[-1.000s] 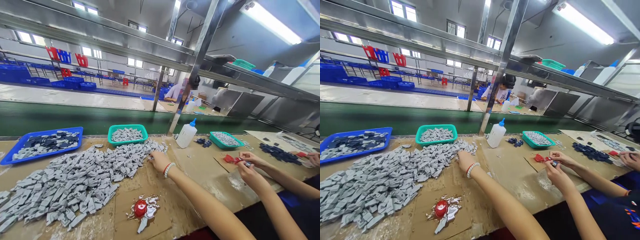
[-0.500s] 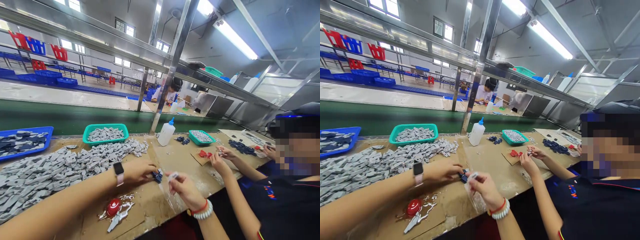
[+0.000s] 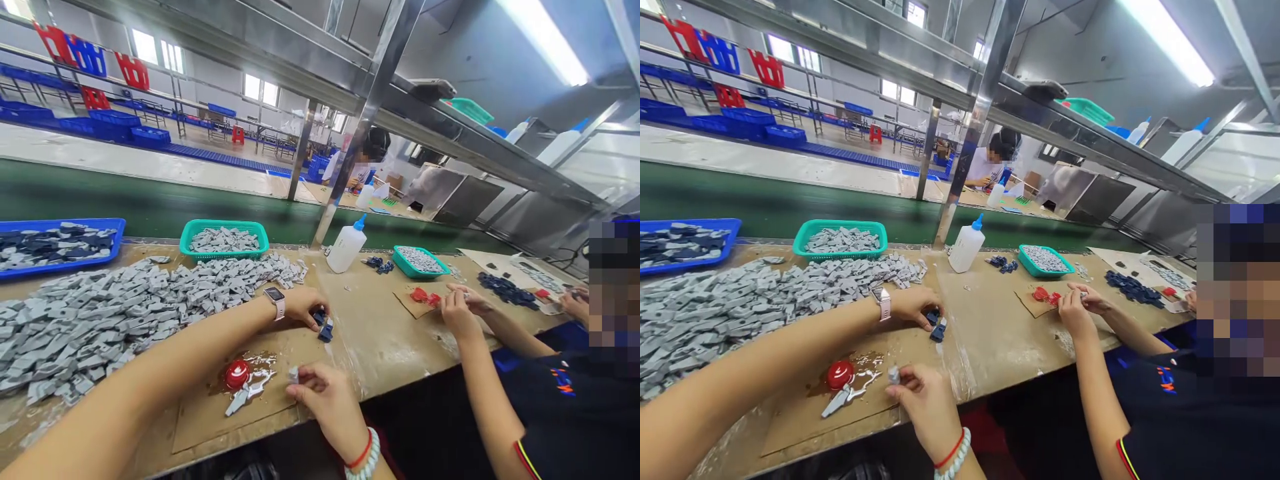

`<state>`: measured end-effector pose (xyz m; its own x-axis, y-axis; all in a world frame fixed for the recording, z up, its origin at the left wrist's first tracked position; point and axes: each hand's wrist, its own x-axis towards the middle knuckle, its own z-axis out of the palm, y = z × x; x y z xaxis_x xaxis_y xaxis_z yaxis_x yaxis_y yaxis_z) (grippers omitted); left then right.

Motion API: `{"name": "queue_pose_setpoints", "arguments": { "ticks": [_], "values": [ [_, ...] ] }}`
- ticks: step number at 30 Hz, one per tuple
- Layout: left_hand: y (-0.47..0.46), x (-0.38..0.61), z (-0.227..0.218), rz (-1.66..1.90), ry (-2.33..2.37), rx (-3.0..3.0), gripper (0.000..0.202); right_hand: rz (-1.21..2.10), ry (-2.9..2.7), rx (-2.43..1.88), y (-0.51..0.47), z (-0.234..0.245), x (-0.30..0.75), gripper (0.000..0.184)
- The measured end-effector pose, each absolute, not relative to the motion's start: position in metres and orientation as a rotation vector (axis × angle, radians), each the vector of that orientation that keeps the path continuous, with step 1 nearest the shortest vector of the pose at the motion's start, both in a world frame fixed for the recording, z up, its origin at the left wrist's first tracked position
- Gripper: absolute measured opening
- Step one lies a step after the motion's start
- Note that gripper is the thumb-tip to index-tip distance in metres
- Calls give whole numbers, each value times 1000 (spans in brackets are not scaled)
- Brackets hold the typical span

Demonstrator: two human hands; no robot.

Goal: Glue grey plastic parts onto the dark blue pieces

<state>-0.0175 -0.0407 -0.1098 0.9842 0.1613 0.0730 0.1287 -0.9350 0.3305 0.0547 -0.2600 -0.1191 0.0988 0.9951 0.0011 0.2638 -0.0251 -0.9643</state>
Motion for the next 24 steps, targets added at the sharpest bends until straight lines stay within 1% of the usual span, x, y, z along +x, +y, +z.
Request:
{"name": "queue_pose_setpoints", "arguments": {
  "ticks": [2, 3, 5, 9, 11, 13, 16, 19, 21, 22, 24],
  "values": [
    [-42, -25, -111, 192, 294, 2815, 32, 769, -1589, -1439, -258, -114, 50, 17],
    [-43, -30, -112, 227, 343, 2823, 32, 676, -1679, -1422, -257, -112, 48, 15],
    [-45, -40, -115, 302, 435, 2831, 32, 585, -1776, -1400, -257, -112, 41, 17],
    [-47, -54, -114, 403, 585, 2771, 29, 536, -1857, -1423, -258, -123, 28, 16],
    [-49, -60, -100, 464, 672, 2684, 27, 495, -1895, -1426, -259, -129, 24, 16],
    [-58, -72, -75, 578, 759, 2564, 26, 476, -1889, -1392, -260, -131, 25, 18],
    [-92, -106, -31, 761, 821, 2350, 33, 605, -1677, -1342, -258, -128, 29, 23],
    [-146, -147, -9, 869, 969, 2084, 44, 971, -1276, -1259, -253, -123, 32, 35],
    [-181, -168, -17, 879, 1128, 1913, 47, 1159, -1061, -1166, -252, -119, 29, 41],
    [-196, -174, -25, 875, 1189, 1813, 47, 1192, -1014, -1124, -252, -116, 27, 40],
    [-219, -178, -45, 851, 1230, 1592, 48, 1120, -1033, -1062, -257, -109, 19, 30]
  ]
}}
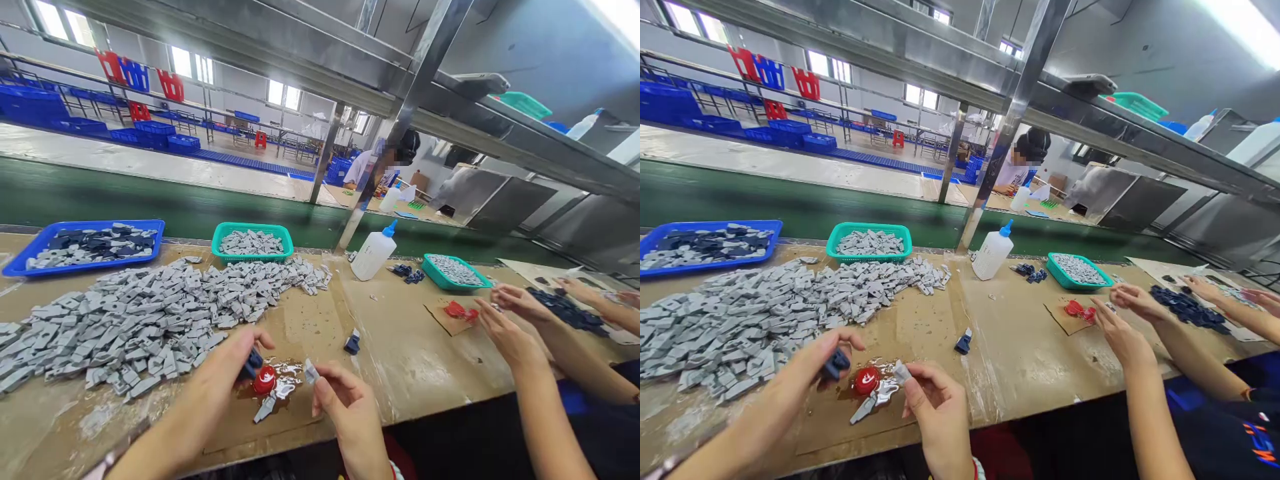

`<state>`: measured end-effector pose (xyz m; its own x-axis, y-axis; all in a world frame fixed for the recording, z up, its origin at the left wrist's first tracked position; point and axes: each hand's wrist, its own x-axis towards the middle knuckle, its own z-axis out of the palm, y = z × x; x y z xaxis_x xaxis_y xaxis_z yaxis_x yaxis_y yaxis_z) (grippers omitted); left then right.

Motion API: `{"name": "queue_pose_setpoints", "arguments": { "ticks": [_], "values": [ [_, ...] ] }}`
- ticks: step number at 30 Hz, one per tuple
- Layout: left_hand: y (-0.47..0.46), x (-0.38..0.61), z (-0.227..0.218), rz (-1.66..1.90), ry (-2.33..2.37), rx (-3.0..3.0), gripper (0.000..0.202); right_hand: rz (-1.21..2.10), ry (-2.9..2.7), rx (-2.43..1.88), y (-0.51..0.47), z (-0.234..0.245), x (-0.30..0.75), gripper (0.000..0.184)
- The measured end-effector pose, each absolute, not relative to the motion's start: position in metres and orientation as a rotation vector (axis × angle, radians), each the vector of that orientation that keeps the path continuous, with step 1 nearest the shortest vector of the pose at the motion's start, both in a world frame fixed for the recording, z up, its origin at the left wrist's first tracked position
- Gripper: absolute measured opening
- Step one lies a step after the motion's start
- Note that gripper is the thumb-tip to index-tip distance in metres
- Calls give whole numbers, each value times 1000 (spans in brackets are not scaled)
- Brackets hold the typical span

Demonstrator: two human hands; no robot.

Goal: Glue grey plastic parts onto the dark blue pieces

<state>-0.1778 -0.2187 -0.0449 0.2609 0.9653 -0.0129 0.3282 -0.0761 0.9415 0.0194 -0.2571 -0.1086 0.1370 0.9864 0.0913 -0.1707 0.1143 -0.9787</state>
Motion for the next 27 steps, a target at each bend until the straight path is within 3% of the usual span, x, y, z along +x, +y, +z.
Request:
{"name": "queue_pose_setpoints", "arguments": {
  "ticks": [3, 6, 14, 19, 23, 27],
  "values": [
    [-238, -170, -66, 834, 1140, 1432, 50, 845, -1211, -1031, -268, -97, 8, 14],
    [-248, -160, -69, 875, 1131, 1536, 50, 602, -1398, -1009, -277, -91, 1, 20],
    [-259, -154, -71, 943, 1167, 1647, 42, 490, -1485, -952, -282, -98, -8, 28],
    [-264, -151, -78, 903, 1205, 1718, 24, 286, -1553, -981, -287, -106, -19, 16],
    [-267, -146, -85, 989, 1208, 1339, 24, -60, -1645, -1024, -289, -111, -30, 16],
    [-268, -143, -86, 1022, 1164, 952, 27, -131, -1685, -936, -285, -112, -37, 20]
  ]
}}
